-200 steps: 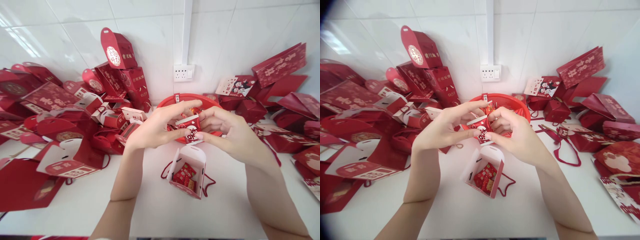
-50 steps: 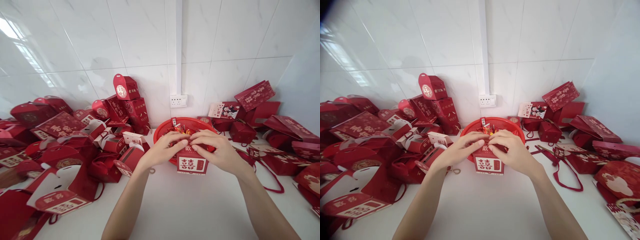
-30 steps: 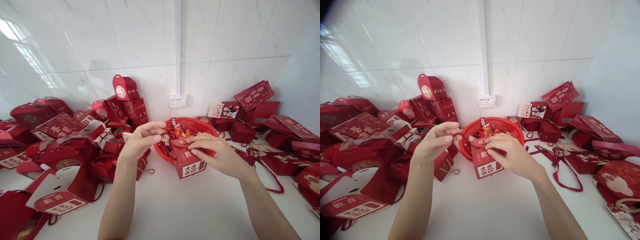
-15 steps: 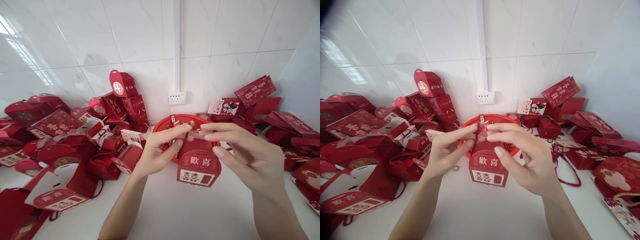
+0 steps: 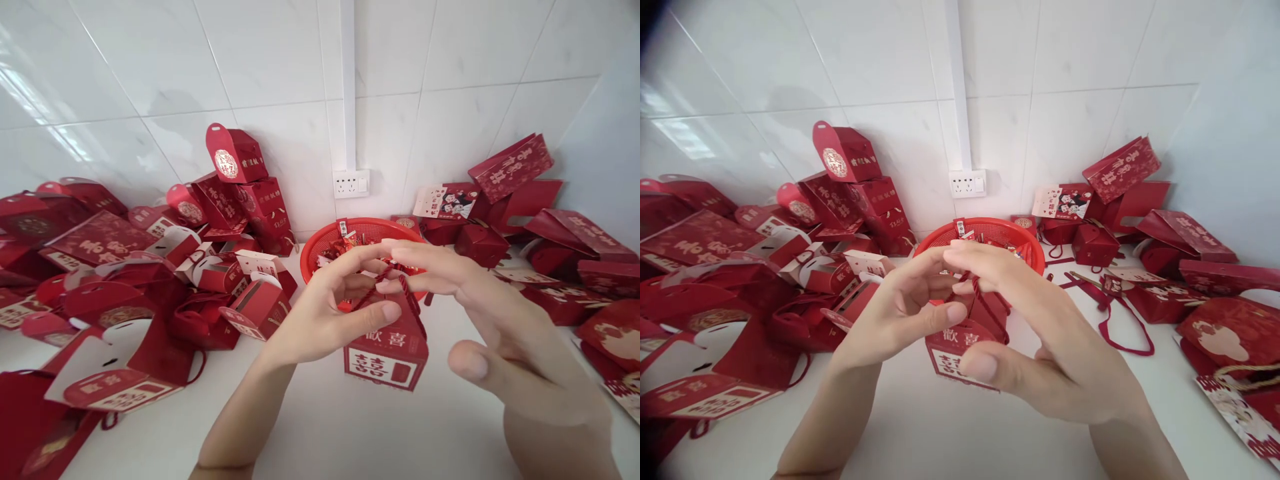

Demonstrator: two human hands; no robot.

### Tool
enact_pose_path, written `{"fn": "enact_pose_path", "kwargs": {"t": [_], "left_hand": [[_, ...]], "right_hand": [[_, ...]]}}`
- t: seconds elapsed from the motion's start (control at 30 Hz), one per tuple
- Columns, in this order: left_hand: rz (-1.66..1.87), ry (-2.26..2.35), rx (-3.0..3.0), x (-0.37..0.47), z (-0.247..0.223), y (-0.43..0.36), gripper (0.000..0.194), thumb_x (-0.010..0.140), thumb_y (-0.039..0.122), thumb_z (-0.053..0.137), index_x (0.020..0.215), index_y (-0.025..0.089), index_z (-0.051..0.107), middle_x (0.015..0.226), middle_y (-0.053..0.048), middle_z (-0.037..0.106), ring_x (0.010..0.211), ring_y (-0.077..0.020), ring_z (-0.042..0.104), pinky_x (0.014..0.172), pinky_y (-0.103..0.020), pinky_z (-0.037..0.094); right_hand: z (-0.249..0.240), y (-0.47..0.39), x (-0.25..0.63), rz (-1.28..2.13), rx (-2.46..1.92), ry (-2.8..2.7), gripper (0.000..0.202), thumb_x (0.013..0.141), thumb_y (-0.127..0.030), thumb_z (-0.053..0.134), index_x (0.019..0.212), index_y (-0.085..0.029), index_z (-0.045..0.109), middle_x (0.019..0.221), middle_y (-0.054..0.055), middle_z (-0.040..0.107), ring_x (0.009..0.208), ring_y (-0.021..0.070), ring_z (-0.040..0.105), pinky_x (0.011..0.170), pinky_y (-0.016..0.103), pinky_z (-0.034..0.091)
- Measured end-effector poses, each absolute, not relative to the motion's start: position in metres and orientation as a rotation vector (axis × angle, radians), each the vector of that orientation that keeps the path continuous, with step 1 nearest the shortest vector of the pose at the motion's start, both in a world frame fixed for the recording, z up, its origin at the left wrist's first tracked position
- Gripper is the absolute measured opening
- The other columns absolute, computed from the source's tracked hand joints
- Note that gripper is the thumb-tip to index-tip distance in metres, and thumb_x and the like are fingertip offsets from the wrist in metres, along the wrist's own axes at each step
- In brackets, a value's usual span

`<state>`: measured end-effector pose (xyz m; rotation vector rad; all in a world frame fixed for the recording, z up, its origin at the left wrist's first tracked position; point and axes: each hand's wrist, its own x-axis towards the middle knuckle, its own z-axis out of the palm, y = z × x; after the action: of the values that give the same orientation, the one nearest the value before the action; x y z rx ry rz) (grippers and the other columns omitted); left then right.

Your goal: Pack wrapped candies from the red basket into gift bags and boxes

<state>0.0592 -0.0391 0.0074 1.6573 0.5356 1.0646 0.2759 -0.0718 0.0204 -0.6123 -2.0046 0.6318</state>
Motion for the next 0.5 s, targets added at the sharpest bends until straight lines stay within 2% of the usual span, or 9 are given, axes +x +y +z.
{"fn": "enact_pose_path", "kwargs": {"t": [0.13, 0.23, 0.3, 0.4, 0.5], "left_hand": [[1.034, 0.506, 1.557, 0.057, 0.01, -0.037, 0.04, 0.088, 0.02, 0.075, 0.126, 0.02, 0.065, 0.112, -0.008, 0.072, 0.108, -0.0244, 0.071, 0.097, -0.037, 0.057], [1.039, 0.563, 1.555, 0.059, 0.011, -0.036, 0.045, 0.082, 0.019, 0.079, 0.125, 0.02, 0.064, 0.103, -0.006, 0.074, 0.1, -0.0229, 0.073, 0.089, -0.033, 0.058], [1.043, 0.608, 1.6, 0.064, 0.01, -0.038, 0.047, 0.08, 0.018, 0.081, 0.124, 0.019, 0.064, 0.102, -0.005, 0.073, 0.097, -0.0214, 0.073, 0.085, -0.03, 0.058], [1.046, 0.618, 1.679, 0.073, 0.008, -0.043, 0.039, 0.081, 0.018, 0.078, 0.118, 0.017, 0.065, 0.099, -0.005, 0.072, 0.091, -0.0189, 0.072, 0.081, -0.028, 0.058], [1.053, 0.671, 1.743, 0.079, 0.004, -0.047, 0.05, 0.081, 0.014, 0.075, 0.129, 0.018, 0.059, 0.106, -0.006, 0.071, 0.092, -0.0193, 0.071, 0.079, -0.028, 0.058]], "right_hand": [[0.026, -0.069, 0.279, 0.713, -0.57, -2.039, 0.051, 0.102, -0.052, 0.052, 0.151, -0.038, 0.049, 0.156, 0.003, 0.052, 0.145, 0.0297, 0.047, 0.111, 0.045, 0.053], [0.029, -0.071, 0.286, 0.776, -0.581, -2.072, 0.058, 0.099, -0.06, 0.049, 0.154, -0.039, 0.045, 0.161, 0.0, 0.045, 0.147, 0.0319, 0.043, 0.114, 0.046, 0.049], [0.029, -0.074, 0.29, 0.801, -0.587, -2.113, 0.063, 0.099, -0.064, 0.046, 0.157, -0.039, 0.04, 0.164, -0.001, 0.039, 0.15, 0.0324, 0.039, 0.117, 0.047, 0.045], [0.028, -0.077, 0.29, 0.71, -0.559, -2.233, 0.064, 0.101, -0.063, 0.042, 0.16, -0.04, 0.032, 0.167, -0.003, 0.033, 0.153, 0.029, 0.032, 0.123, 0.046, 0.035], [0.027, -0.08, 0.285, 0.609, -0.559, -2.37, 0.071, 0.1, -0.06, 0.047, 0.163, -0.038, 0.022, 0.169, -0.001, 0.026, 0.155, 0.0271, 0.026, 0.123, 0.044, 0.032]]}}
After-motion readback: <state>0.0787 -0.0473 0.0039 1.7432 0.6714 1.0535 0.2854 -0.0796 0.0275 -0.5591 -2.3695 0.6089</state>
